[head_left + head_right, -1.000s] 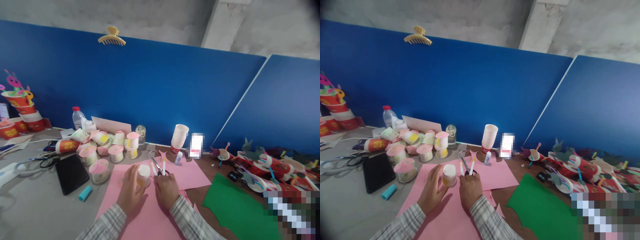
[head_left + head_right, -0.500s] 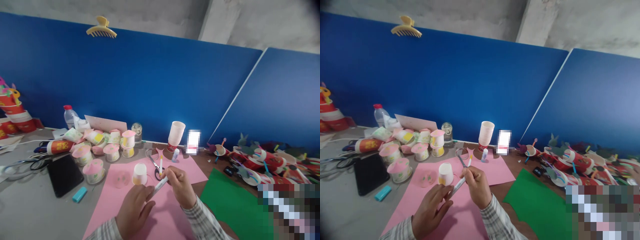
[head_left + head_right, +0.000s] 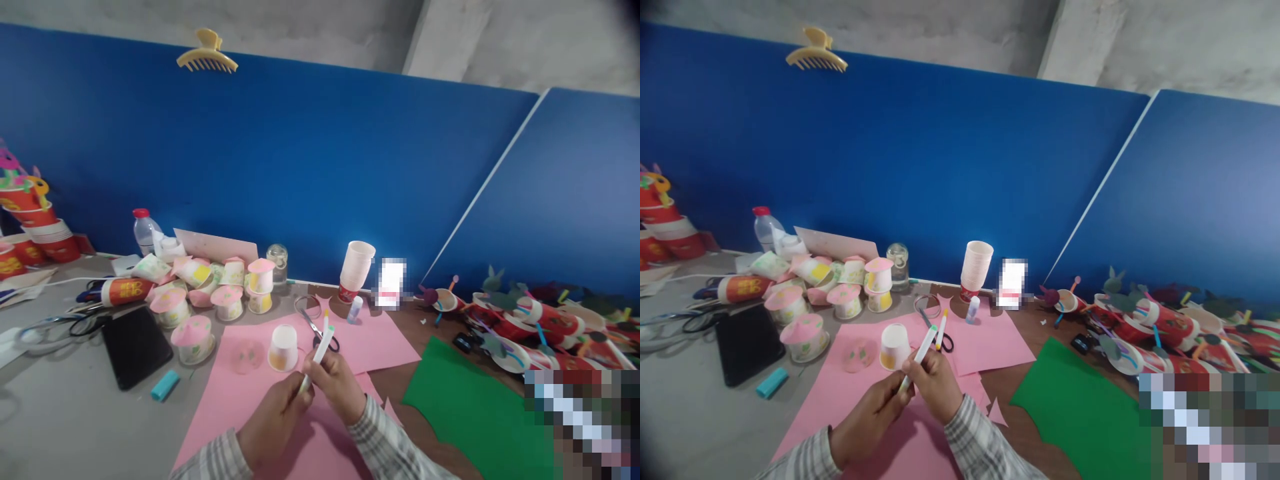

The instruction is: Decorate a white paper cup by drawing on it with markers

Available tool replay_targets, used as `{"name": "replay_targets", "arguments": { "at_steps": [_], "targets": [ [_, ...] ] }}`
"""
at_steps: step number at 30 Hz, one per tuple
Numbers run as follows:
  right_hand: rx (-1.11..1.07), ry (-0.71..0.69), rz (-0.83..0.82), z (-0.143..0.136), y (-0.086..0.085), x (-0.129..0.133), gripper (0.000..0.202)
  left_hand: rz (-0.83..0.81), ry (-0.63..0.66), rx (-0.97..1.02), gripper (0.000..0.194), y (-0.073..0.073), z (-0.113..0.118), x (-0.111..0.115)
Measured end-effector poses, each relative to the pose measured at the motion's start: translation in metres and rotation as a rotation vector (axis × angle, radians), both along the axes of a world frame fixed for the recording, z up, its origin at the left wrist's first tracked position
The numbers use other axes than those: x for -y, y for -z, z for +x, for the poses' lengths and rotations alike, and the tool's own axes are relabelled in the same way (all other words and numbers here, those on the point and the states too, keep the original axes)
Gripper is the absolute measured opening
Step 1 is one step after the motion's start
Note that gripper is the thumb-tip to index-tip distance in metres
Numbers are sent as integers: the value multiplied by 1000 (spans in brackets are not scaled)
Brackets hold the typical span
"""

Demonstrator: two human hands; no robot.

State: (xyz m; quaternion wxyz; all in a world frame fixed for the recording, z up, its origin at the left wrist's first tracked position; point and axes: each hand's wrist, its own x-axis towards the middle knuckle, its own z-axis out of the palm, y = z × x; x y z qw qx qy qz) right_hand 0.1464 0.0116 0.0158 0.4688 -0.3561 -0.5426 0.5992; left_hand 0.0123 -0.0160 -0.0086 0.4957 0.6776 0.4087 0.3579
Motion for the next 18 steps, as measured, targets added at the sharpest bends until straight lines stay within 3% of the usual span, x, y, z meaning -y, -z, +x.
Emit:
{"name": "replay_targets", "arguments": {
  "at_steps": [5,11,15,18],
  "targets": [
    [59,205,110,-2,7,3,21,-156,79,90,40,-1,1,-1],
    [92,323,64,-4,-1,9,23,-347,263,131,47,-6,0,-1],
    [91,390,51,-4,-6,8,26,-225,141,66,43,-8,1,-3],
    [108,435,44,-7,-2,7,29,-118,122,-26,39,-5,2,-10]
  ]
}}
